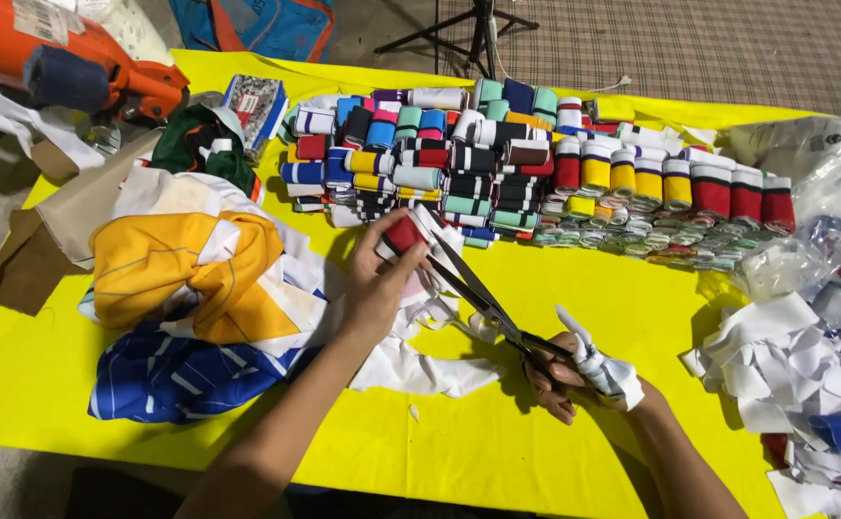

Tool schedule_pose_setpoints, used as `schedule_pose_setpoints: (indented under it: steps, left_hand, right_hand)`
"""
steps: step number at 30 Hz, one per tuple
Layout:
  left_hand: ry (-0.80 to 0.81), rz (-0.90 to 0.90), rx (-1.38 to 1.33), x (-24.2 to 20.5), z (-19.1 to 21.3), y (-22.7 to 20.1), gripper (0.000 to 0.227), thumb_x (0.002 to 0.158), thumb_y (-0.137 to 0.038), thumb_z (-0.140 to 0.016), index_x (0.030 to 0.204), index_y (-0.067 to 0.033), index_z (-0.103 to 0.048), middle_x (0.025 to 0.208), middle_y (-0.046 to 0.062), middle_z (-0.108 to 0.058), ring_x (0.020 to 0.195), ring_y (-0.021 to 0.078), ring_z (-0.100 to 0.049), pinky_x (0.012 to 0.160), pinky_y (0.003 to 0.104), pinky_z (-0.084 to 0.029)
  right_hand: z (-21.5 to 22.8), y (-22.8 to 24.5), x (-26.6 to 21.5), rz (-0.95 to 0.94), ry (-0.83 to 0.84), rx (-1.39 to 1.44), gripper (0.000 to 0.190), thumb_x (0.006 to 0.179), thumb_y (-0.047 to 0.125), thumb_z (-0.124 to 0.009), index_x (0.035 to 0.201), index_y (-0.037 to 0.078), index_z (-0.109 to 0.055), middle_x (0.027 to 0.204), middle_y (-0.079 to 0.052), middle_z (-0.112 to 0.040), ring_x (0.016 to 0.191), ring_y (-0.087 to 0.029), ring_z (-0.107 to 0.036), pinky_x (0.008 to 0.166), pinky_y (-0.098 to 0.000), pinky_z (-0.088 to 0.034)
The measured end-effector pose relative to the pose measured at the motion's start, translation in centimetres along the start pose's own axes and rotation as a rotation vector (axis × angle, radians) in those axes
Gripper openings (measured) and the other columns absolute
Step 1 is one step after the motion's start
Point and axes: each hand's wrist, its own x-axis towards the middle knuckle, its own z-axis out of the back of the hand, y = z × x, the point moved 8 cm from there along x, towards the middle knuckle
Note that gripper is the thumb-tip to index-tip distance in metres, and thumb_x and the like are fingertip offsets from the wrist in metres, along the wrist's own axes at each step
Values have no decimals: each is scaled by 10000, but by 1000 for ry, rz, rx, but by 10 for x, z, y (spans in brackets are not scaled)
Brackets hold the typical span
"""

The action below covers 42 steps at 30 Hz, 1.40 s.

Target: The person folds a piece of red and white fabric on a yellow table. They then use scissors to cut the folded fabric into smaller pieces. The person continues to cut the fabric while holding it with their left hand.

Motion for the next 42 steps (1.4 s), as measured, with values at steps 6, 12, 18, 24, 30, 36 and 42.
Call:
schedule_pose_setpoints:
  steps: [6, 12, 18, 24, 30, 36, 42]
  left_hand:
    - [-26, -19, -19, 3, 6, -9, 561, 876, -61, -765, 1385, 3, -539, 997, 141, -605, 776, 162, -686, 821, 320, -591]
    - [-30, -4, 32, 2, 8, -20, 560, 881, -68, -766, 1386, 10, -536, 1016, 185, -597, 782, 187, -668, 826, 335, -584]
    - [14, 3, 18, 3, 4, -16, 567, 878, -65, -765, 1390, 7, -531, 1065, 196, -590, 769, 160, -650, 848, 324, -580]
    - [69, -30, 62, 0, -4, -5, 597, 870, -34, -760, 1415, -23, -517, 1049, 181, -617, 740, 197, -715, 815, 345, -606]
    - [155, -11, 52, -5, -13, -14, 609, 875, -85, -764, 1426, -28, -511, 1002, 161, -637, 750, 169, -709, 830, 331, -595]
    - [221, -5, 41, -3, -12, -3, 639, 874, -105, -775, 1442, -30, -490, 986, 192, -661, 735, 203, -730, 811, 323, -595]
    - [302, 31, -3, -2, -15, 2, 693, 865, -99, -776, 1471, -22, -449, 997, 182, -660, 744, 180, -711, 834, 340, -592]
  right_hand:
    - [3, 0, -11, -35, 21, 65, 485, 925, 78, -668, 1334, -3, -419, 965, -179, -700, 732, -264, -754, 679, -450, -579]
    - [5, -1, -10, -82, 39, 138, 429, 927, 60, -660, 1282, -14, -430, 931, -183, -684, 703, -276, -749, 651, -447, -579]
    - [1, 1, -16, -127, 57, 210, 374, 928, 41, -652, 1230, -26, -441, 897, -187, -669, 675, -288, -743, 624, -444, -579]
    - [-12, -1, -5, -167, 71, 275, 319, 930, 23, -644, 1178, -37, -451, 863, -191, -654, 646, -300, -737, 596, -441, -580]
    - [-25, -1, 7, -211, 91, 346, 266, 931, 4, -635, 1126, -48, -462, 828, -194, -639, 618, -311, -731, 568, -437, -580]
    - [-28, -1, 8, -259, 112, 417, 214, 933, -14, -627, 1074, -60, -472, 794, -198, -624, 589, -323, -725, 541, -434, -580]
    - [-31, -1, 6, -303, 128, 482, 166, 934, -32, -618, 1021, -71, -483, 760, -201, -608, 561, -335, -719, 513, -431, -581]
